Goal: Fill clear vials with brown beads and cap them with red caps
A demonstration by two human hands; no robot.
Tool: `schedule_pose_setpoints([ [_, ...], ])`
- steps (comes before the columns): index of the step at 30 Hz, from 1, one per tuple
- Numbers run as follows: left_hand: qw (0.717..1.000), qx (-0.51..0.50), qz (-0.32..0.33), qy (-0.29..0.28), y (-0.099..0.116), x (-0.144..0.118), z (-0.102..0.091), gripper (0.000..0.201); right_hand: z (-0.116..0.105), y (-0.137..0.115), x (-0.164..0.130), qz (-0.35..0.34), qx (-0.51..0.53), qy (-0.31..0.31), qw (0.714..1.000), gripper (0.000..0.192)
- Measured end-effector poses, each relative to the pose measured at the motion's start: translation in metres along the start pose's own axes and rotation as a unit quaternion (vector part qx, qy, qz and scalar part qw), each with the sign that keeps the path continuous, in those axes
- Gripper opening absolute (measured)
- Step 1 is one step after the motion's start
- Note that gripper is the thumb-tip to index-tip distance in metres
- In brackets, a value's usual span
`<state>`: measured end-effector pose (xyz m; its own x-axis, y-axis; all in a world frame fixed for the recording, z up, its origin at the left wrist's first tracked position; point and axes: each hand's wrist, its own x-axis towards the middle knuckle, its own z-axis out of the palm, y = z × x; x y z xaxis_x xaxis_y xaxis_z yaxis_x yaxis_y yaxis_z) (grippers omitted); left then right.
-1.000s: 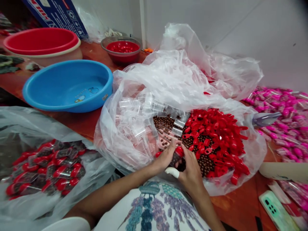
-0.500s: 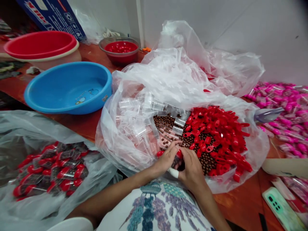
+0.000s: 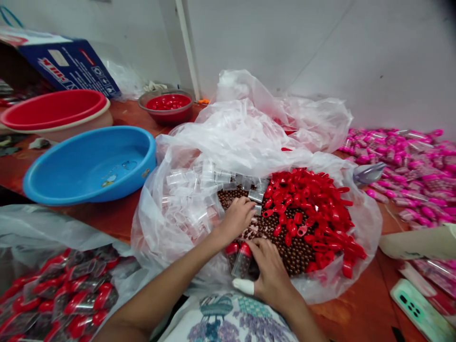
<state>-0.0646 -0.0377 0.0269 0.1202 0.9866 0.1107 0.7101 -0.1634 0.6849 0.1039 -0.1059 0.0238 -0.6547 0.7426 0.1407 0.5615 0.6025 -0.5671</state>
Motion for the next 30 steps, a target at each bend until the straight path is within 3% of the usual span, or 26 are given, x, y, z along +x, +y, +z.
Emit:
schedule_pose_setpoints([
  [5, 0.991, 0.110, 0.031, -0.063, -0.009, 0.012, 0.005, 0.035, -0.002, -0.010, 0.002, -0.020, -0.008, -0.052, 0.998, 0.077],
  [8, 0.989, 0.122, 0.032, -0.079, -0.013, 0.008, 0.002, 0.032, -0.005, -0.004, 0.002, -0.017, 0.010, -0.054, 0.998, 0.061],
  [11, 0.995, 0.079, -0.008, -0.067, -0.019, 0.002, -0.008, 0.024, -0.007, 0.017, 0.006, 0.005, 0.014, -0.008, 1.000, 0.043],
  [15, 0.992, -0.032, -0.112, -0.040, -0.026, -0.002, -0.019, 0.043, -0.015, 0.052, 0.019, 0.041, -0.060, 0.054, 0.996, 0.058],
  [17, 0.989, -0.071, -0.129, -0.030, -0.027, -0.003, -0.020, 0.045, -0.021, 0.066, 0.029, 0.046, -0.120, 0.054, 0.990, 0.062],
  [23, 0.987, -0.093, -0.133, 0.017, -0.027, 0.000, -0.015, 0.022, -0.030, 0.078, 0.051, 0.026, -0.228, 0.012, 0.973, 0.055],
  [26, 0.989, -0.073, -0.131, 0.011, -0.028, 0.003, -0.014, 0.022, -0.031, 0.080, 0.047, 0.037, -0.207, 0.026, 0.977, 0.044],
  [30, 0.981, -0.121, -0.149, -0.008, -0.030, 0.009, -0.009, 0.022, -0.036, 0.084, 0.026, 0.062, -0.085, 0.121, 0.987, 0.035],
])
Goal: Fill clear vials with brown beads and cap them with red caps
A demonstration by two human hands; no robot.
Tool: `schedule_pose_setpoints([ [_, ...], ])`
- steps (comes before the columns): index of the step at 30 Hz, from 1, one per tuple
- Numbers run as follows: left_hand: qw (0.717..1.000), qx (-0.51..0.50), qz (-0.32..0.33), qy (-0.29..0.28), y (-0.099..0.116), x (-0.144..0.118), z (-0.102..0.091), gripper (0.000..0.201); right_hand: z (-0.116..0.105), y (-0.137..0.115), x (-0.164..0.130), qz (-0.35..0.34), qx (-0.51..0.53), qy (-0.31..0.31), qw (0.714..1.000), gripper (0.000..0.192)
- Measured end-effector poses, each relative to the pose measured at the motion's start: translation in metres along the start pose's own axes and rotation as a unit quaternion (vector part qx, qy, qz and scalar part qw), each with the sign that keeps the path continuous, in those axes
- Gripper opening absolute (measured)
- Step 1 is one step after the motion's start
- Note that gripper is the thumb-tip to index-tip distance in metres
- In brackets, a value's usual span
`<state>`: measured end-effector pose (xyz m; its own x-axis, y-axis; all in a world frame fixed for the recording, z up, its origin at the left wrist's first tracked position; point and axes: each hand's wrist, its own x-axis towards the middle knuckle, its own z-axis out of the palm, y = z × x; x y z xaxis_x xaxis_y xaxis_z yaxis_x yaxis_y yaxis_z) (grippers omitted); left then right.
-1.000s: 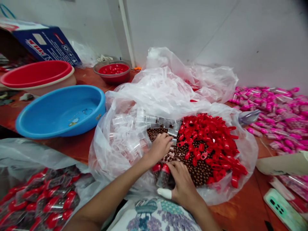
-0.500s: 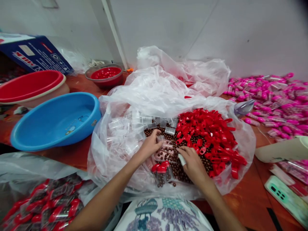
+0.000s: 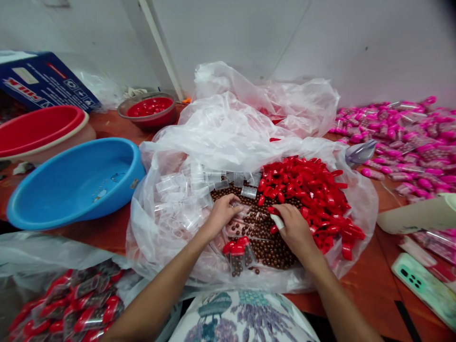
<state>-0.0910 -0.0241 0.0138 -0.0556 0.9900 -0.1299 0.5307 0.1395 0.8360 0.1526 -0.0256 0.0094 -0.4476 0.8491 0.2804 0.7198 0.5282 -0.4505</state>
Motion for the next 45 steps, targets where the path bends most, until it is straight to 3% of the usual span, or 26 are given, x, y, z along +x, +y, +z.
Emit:
schedule_pose_setpoints([
  [3, 0.995, -0.082, -0.041, -0.044, -0.004, 0.004, 0.010, 0.027, -0.009, 0.001, -0.020, 0.085, 0.108, 0.080, 0.987, 0.032],
  [7, 0.987, -0.115, -0.083, -0.076, -0.003, 0.006, 0.028, 0.028, -0.016, -0.008, -0.044, 0.226, 0.252, 0.161, 0.927, 0.041],
  [9, 0.987, -0.102, -0.090, -0.086, 0.001, 0.006, 0.035, 0.027, -0.017, -0.013, -0.051, 0.254, 0.299, 0.176, 0.903, 0.045],
  [12, 0.987, -0.081, -0.086, -0.107, 0.008, 0.006, 0.043, 0.027, -0.016, -0.016, -0.058, 0.276, 0.328, 0.152, 0.891, 0.039],
  [16, 0.990, -0.060, -0.053, -0.117, 0.012, 0.006, 0.049, 0.025, -0.014, -0.012, -0.062, 0.270, 0.303, 0.105, 0.908, 0.029],
  [20, 0.981, -0.108, -0.087, -0.136, 0.011, 0.006, 0.051, 0.022, -0.015, -0.010, -0.062, 0.232, 0.218, 0.021, 0.948, 0.015],
  [23, 0.975, -0.129, -0.100, -0.150, 0.013, 0.006, 0.052, 0.022, -0.016, -0.010, -0.062, 0.200, 0.189, -0.020, 0.961, 0.012],
  [26, 0.958, -0.199, -0.123, -0.170, 0.016, 0.004, 0.053, 0.023, -0.015, -0.010, -0.062, 0.195, 0.160, -0.012, 0.968, 0.021],
  [31, 0.899, -0.339, -0.176, -0.213, 0.018, -0.002, 0.053, 0.032, -0.015, -0.008, -0.066, 0.212, 0.170, 0.021, 0.962, 0.037],
  [38, 0.831, -0.446, -0.175, -0.281, 0.021, -0.012, 0.048, 0.044, -0.019, -0.011, -0.062, 0.313, 0.297, 0.089, 0.898, 0.039],
  [45, 0.806, -0.477, -0.184, -0.299, 0.031, -0.029, 0.042, 0.043, -0.011, -0.009, -0.056, 0.378, 0.446, 0.094, 0.806, 0.043],
])
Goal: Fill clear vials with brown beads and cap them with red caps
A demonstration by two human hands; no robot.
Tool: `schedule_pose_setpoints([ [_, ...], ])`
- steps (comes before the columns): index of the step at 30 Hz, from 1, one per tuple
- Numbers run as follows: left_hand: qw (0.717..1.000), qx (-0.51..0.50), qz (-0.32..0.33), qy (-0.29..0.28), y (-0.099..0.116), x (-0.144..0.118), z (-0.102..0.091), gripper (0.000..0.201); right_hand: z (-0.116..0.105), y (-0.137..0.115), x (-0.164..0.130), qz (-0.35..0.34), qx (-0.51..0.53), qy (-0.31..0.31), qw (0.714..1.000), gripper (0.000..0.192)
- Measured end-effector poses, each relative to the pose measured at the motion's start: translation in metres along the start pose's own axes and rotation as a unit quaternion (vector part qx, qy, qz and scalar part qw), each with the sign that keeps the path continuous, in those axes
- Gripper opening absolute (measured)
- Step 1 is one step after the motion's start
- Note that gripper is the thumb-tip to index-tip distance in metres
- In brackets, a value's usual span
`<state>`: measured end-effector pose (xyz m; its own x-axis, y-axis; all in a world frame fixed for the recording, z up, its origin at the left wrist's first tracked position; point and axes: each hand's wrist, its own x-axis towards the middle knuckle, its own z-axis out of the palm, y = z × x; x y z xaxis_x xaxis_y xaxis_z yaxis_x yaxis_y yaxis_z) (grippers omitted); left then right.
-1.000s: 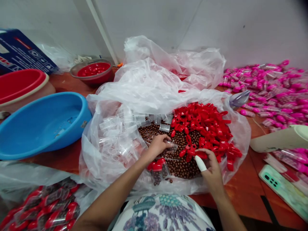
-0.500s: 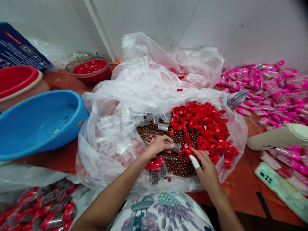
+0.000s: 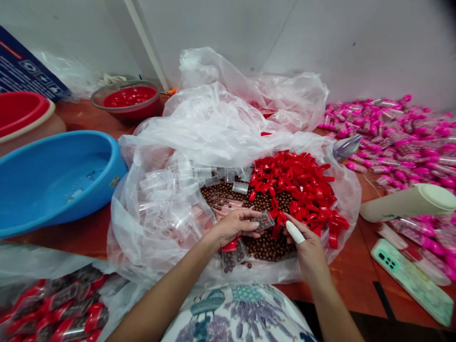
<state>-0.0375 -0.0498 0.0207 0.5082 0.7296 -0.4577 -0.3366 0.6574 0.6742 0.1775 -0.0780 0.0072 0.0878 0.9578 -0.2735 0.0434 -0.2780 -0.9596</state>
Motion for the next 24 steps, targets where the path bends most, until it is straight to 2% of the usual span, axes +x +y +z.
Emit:
schedule_pose_setpoints([
  [6, 0.999, -0.022, -0.004, 0.034, -0.002, -0.008, 0.007, 0.046, 0.006, -0.003, 0.000, 0.040, 0.118, -0.028, 0.992, 0.046],
  [10, 0.999, -0.008, 0.014, 0.051, -0.006, -0.008, 0.008, 0.046, 0.010, -0.012, -0.004, 0.063, 0.151, -0.068, 0.984, 0.049],
  [17, 0.997, 0.026, 0.033, 0.057, -0.008, -0.012, 0.011, 0.044, 0.014, -0.017, -0.005, 0.067, 0.219, -0.055, 0.972, 0.041],
  [24, 0.997, 0.044, 0.020, 0.066, -0.008, -0.016, 0.016, 0.046, 0.015, -0.020, -0.005, 0.048, 0.202, -0.057, 0.977, 0.048],
])
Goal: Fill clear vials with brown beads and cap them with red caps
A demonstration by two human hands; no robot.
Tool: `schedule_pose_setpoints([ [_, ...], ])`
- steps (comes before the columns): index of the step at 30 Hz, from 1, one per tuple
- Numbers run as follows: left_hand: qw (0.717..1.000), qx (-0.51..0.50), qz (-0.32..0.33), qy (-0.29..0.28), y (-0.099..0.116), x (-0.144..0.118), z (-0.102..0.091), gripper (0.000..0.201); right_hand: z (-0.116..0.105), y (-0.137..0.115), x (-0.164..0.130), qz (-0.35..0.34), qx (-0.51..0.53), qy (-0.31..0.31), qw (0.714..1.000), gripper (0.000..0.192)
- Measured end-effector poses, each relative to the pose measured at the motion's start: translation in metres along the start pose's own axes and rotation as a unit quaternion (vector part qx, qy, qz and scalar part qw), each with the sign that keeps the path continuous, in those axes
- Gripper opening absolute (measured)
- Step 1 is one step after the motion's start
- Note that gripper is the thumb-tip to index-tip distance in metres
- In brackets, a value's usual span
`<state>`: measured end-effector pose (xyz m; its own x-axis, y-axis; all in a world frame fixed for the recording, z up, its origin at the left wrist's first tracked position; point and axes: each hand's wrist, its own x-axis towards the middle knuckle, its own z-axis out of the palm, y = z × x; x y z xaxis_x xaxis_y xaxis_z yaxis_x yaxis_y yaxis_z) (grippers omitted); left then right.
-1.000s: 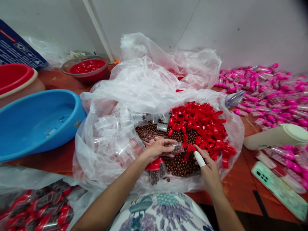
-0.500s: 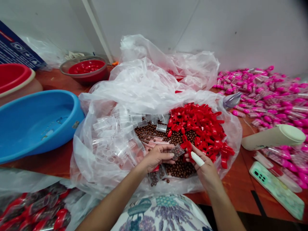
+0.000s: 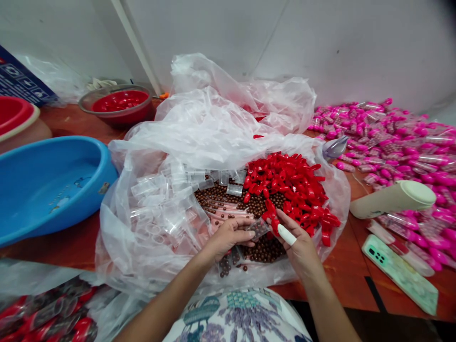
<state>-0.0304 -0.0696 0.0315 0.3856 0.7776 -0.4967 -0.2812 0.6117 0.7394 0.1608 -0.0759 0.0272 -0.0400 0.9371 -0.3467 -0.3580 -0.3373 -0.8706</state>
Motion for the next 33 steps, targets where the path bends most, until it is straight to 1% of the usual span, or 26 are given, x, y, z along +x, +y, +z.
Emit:
schedule_pose_setpoints([
  [3, 1.000, 0.009, 0.001, -0.005, 0.000, -0.001, 0.002, 0.046, 0.001, 0.001, 0.001, -0.014, -0.012, 0.001, 1.000, 0.048],
  [7, 1.000, 0.012, -0.003, -0.019, 0.000, -0.004, 0.003, 0.045, 0.001, 0.001, 0.002, -0.032, 0.021, 0.014, 0.999, 0.039],
  [12, 0.999, -0.015, -0.013, -0.032, 0.002, -0.007, 0.005, 0.043, 0.001, -0.003, 0.002, -0.006, -0.005, 0.013, 1.000, 0.037],
  [15, 0.999, -0.035, -0.022, -0.036, 0.003, -0.008, 0.006, 0.043, 0.003, -0.004, 0.002, -0.017, -0.003, 0.020, 1.000, 0.033],
  [18, 0.999, -0.025, -0.014, -0.031, 0.000, -0.008, 0.006, 0.043, 0.009, -0.002, 0.003, -0.028, -0.014, 0.025, 0.999, 0.031],
  [21, 1.000, -0.010, 0.009, -0.022, -0.004, -0.006, 0.007, 0.043, 0.014, 0.001, 0.002, -0.050, -0.094, 0.029, 0.994, 0.032],
  [24, 0.999, -0.005, 0.034, -0.010, -0.010, -0.005, 0.008, 0.042, 0.017, 0.004, -0.001, -0.096, -0.220, 0.030, 0.970, 0.034],
  [26, 0.999, -0.010, 0.040, -0.009, -0.013, -0.005, 0.009, 0.042, 0.016, 0.005, -0.003, -0.117, -0.276, 0.028, 0.953, 0.034],
  [30, 0.998, -0.044, 0.043, 0.010, -0.015, -0.006, 0.012, 0.040, 0.013, 0.009, -0.005, -0.155, -0.327, 0.027, 0.932, 0.033],
  [33, 0.997, -0.066, 0.042, 0.010, -0.015, -0.008, 0.015, 0.039, 0.015, 0.013, -0.006, -0.176, -0.325, 0.049, 0.928, 0.033],
])
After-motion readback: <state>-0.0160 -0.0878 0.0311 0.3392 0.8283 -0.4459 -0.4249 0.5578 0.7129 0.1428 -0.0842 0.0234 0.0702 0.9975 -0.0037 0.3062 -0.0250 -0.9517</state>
